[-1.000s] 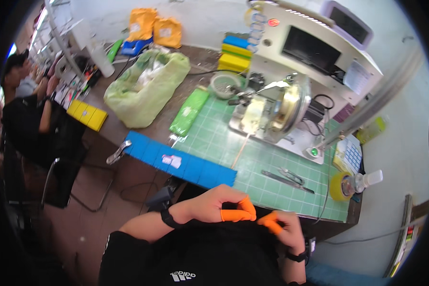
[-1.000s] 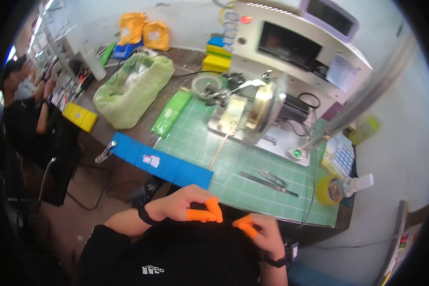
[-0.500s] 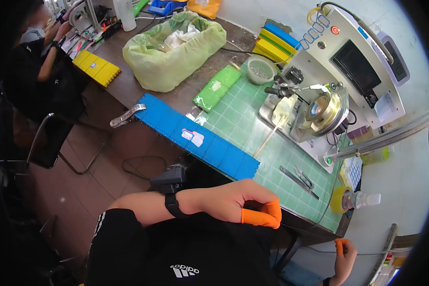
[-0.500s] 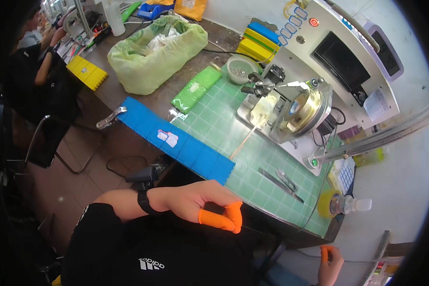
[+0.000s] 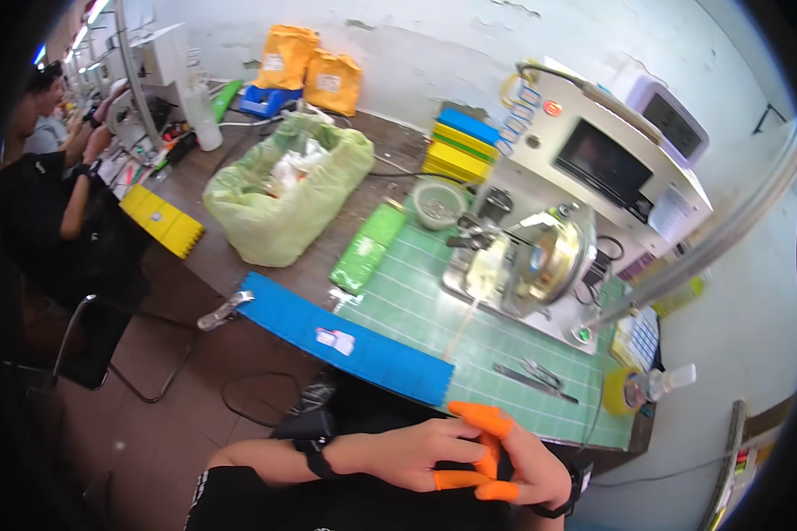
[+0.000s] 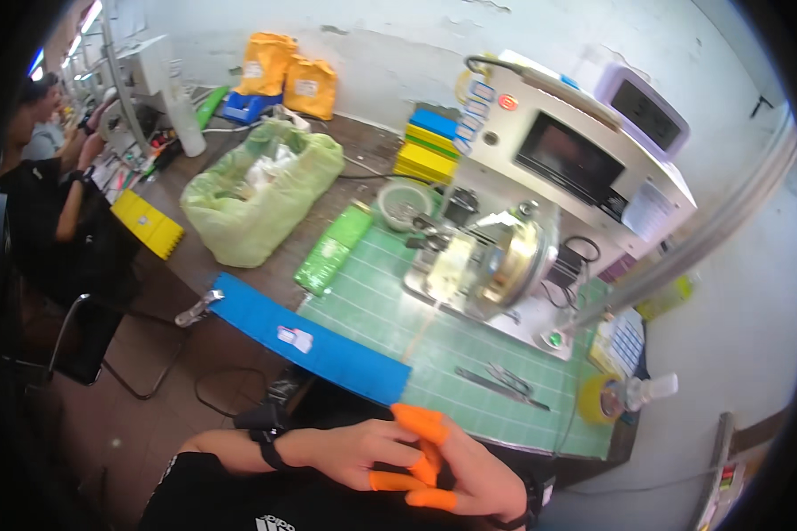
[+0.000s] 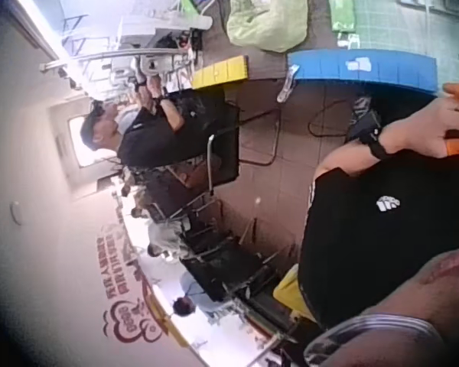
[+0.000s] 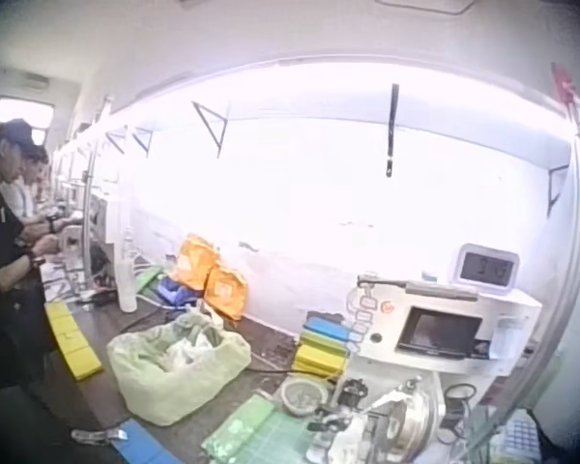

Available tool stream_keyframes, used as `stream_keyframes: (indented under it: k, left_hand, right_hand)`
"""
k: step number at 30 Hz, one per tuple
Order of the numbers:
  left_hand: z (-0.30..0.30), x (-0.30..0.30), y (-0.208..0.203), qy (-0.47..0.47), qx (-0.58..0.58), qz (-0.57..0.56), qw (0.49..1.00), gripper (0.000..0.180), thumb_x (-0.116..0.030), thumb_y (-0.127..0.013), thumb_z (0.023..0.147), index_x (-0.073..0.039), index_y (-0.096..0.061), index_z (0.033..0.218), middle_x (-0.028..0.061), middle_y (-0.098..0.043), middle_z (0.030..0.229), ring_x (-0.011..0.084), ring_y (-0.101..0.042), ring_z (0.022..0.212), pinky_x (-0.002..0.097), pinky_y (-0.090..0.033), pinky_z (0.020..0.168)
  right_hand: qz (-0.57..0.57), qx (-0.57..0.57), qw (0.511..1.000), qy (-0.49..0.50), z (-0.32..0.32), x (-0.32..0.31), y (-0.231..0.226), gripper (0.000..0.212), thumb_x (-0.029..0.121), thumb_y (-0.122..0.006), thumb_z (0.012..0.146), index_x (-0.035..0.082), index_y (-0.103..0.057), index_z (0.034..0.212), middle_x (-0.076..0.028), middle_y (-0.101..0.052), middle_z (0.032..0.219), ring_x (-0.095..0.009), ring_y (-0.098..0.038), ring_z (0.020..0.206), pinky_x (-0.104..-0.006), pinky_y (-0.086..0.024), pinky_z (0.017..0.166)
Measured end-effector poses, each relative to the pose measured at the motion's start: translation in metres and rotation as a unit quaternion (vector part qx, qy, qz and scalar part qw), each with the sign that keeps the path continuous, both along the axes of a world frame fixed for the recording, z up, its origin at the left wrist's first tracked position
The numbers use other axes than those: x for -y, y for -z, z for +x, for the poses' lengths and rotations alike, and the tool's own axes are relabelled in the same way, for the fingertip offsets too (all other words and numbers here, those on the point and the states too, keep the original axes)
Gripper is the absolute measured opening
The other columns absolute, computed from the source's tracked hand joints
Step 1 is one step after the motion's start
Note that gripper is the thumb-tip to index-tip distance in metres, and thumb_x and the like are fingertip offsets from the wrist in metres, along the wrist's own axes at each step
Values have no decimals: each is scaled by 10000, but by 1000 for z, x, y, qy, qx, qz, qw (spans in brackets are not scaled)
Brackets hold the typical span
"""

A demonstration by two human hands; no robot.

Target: Assembling precision components using an assembly machine, tweezers, and adhesive.

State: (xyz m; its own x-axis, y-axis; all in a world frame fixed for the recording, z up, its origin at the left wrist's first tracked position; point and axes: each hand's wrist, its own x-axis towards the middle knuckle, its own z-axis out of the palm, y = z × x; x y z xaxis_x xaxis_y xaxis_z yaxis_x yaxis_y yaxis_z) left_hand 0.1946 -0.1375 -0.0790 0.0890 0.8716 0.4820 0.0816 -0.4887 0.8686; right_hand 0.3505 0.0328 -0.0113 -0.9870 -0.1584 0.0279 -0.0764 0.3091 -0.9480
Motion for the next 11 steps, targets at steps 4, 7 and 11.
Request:
stream_keyframes:
  k: [4,7,11]
  left_hand:
    - [-6,2,0,-23,28,-58,998,153,-90,-764,977,-43,-744,1120,136,-660,1266,329,-643,1160,406,-522,998]
    - [-13,5,-3,-49,45,-20,998,127,-89,-766,980,-43,-756,1098,148,-660,1276,307,-644,1188,402,-515,1009]
    - [-11,10,1,-33,70,-48,996,125,-101,-769,994,-98,-782,1118,153,-533,1492,317,-640,1266,408,-466,1127]
  right_hand:
    - [-8,56,998,38,-4,5,-4,988,238,-915,870,41,-354,1659,-208,-537,1521,-331,-582,1344,-385,-442,1133]
    - [57,88,991,82,-3,4,-9,953,238,-927,855,68,-415,1641,-162,-615,1457,-291,-644,1263,-363,-490,1083]
    - [64,77,991,88,5,-1,-13,918,215,-913,869,84,-431,1639,-155,-643,1445,-318,-661,1285,-362,-510,1066]
